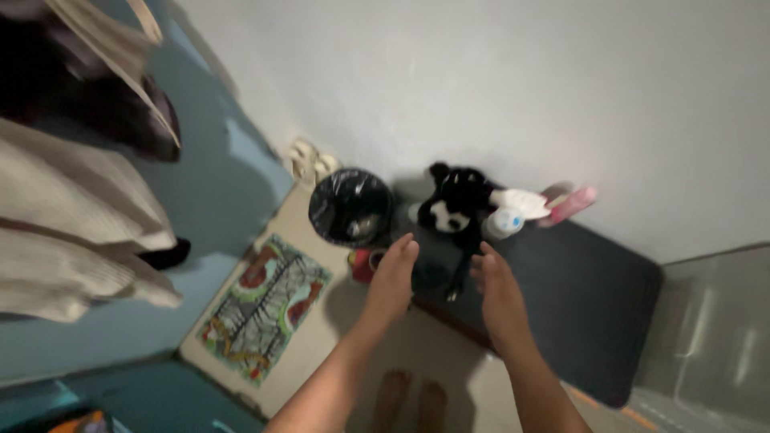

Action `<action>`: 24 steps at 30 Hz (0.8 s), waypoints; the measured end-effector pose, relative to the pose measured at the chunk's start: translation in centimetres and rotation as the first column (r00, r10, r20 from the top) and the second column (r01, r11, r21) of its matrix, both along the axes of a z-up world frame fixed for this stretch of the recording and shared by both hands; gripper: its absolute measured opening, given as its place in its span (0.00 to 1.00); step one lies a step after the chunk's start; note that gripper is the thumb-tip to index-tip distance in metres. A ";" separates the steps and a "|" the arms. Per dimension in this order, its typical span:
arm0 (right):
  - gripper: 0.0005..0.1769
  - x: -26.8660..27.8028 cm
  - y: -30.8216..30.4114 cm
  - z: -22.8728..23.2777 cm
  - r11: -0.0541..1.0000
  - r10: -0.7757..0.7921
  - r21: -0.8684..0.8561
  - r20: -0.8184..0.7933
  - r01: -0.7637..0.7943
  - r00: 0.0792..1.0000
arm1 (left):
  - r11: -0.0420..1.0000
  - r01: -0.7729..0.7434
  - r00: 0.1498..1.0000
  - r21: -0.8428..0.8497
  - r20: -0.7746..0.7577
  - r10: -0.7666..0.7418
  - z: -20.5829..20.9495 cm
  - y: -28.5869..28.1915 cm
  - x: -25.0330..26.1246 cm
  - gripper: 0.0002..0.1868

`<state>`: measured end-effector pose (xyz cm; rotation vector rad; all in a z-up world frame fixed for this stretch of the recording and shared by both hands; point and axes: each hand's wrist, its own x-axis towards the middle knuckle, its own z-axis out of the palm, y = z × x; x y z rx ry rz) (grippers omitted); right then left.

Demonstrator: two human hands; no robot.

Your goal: The person moves various personal care items and a cable from a small black table to a white plastic drawer unit. They pick up a jar, a dark bottle, a pink bottle, a black cable, and small white jars, placing them on the drawer unit one by one.

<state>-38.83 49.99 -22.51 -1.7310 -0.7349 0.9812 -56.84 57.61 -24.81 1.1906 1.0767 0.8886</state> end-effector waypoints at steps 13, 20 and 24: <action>0.48 -0.9 0.0 -11.6 0.982 0.173 0.087 -0.040 -0.169 0.984 | 1.000 0.013 0.993 0.004 -0.120 -0.012 -9.9 -1.3 -0.3 0.33; 0.39 -2.6 0.6 -11.6 0.988 0.146 -0.083 0.218 -0.131 0.965 | 0.969 0.093 0.991 0.231 -0.119 -0.067 -10.7 -0.6 0.6 0.30; 0.31 -2.8 1.2 -10.9 0.990 0.142 -0.018 0.196 -0.141 0.970 | 0.968 0.110 0.984 0.224 -0.161 -0.074 -10.7 -0.4 1.1 0.28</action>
